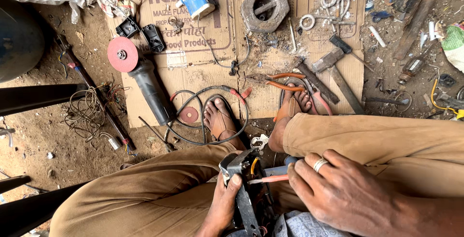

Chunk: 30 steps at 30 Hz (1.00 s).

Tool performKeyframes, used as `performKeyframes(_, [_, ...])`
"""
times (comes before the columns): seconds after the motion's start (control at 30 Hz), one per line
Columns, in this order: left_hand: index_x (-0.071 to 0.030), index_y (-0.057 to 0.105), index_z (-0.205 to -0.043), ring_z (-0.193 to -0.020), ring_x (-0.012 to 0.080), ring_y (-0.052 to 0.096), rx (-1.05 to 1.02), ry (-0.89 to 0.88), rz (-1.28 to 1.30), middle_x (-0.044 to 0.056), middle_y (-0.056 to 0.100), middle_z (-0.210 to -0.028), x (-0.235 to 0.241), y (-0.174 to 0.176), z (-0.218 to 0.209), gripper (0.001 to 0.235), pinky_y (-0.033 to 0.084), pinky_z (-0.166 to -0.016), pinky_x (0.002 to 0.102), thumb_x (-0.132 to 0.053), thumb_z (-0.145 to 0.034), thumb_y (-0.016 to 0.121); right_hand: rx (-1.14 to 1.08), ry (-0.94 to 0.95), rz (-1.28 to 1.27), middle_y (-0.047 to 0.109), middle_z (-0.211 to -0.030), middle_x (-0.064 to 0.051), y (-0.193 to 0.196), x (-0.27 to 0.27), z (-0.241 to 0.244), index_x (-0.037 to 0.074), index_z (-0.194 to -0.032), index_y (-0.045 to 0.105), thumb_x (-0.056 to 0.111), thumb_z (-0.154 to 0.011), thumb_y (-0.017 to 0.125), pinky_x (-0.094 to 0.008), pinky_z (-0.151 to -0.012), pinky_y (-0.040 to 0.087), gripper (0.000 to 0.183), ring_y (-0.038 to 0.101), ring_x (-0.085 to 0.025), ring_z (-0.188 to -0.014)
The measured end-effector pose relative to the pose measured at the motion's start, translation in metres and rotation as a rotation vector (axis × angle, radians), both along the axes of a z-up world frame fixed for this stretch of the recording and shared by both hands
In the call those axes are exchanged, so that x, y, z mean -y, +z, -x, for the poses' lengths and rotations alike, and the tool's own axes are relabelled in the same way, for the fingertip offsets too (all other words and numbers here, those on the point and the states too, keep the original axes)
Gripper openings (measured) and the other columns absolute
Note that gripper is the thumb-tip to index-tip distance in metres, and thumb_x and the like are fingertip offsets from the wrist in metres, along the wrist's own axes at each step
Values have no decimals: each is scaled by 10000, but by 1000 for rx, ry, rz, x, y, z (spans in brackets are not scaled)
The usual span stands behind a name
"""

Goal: The person disassembles and handles small electrical motor components by hand and using a screwdriver on a cardboard-covered floor.

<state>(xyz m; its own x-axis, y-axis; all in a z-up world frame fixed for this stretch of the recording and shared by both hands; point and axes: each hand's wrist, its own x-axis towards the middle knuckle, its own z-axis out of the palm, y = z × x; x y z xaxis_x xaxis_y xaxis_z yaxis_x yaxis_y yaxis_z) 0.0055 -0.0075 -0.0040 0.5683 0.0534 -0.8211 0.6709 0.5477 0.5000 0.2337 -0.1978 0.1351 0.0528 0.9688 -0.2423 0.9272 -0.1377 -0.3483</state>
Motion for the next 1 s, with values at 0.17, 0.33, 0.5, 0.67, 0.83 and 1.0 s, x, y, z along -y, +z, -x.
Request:
performKeyframes(0.17, [-10, 406, -1510, -1331, 193, 492, 95, -46, -73, 117, 548, -1439, 3, 9, -13, 945, 359, -1136, 364, -657, -863, 644, -105, -104, 63, 600, -1088, -147, -5, 3, 7, 10, -1081, 657, 203, -782, 639, -473, -715, 566, 356, 649, -319, -887])
performKeyframes(0.33, [-61, 392, -1505, -1286, 198, 518, 50, 21, 30, 100, 555, -1410, 1, 5, -15, 939, 403, -1099, 375, -654, -823, 648, -280, -358, 226, 599, -1075, -132, -14, 10, 2, -2, -1150, 633, 97, -862, 665, -414, -527, 555, 306, 657, -241, -606])
performKeyframes(0.5, [-36, 431, -1506, -1258, 207, 513, 132, 6, 17, 123, 556, -1387, 4, 5, -11, 932, 398, -1097, 391, -685, -863, 613, -631, -639, -204, 655, -873, -3, -11, -8, 14, 105, -952, 671, 125, -800, 817, -323, -530, 565, 212, 700, -159, -638])
performKeyframes(0.67, [-29, 418, -1494, -1311, 215, 523, 306, 41, 72, 124, 552, -1413, 2, 14, -22, 868, 409, -1132, 400, -668, -926, 574, -735, -687, -338, 664, -911, -64, -31, -36, 54, 56, -980, 690, 56, -775, 816, -350, -571, 559, 240, 699, -228, -676])
performKeyframes(0.83, [-26, 416, -1503, -1264, 247, 538, 291, 140, 226, 137, 561, -1393, 3, 11, -21, 831, 452, -1068, 420, -610, -934, 575, -778, -877, -326, 671, -907, -75, -47, -42, 78, 30, -949, 696, 30, -795, 808, -360, -629, 564, 190, 713, -260, -739])
performKeyframes(1.0, [-38, 432, -1494, -1306, 226, 530, 275, 160, 179, 119, 559, -1412, 6, 4, -14, 799, 426, -1109, 393, -591, -937, 575, -843, -855, -383, 666, -943, -74, -51, -42, 82, 16, -989, 687, -12, -813, 756, -335, -654, 604, 192, 735, -243, -761])
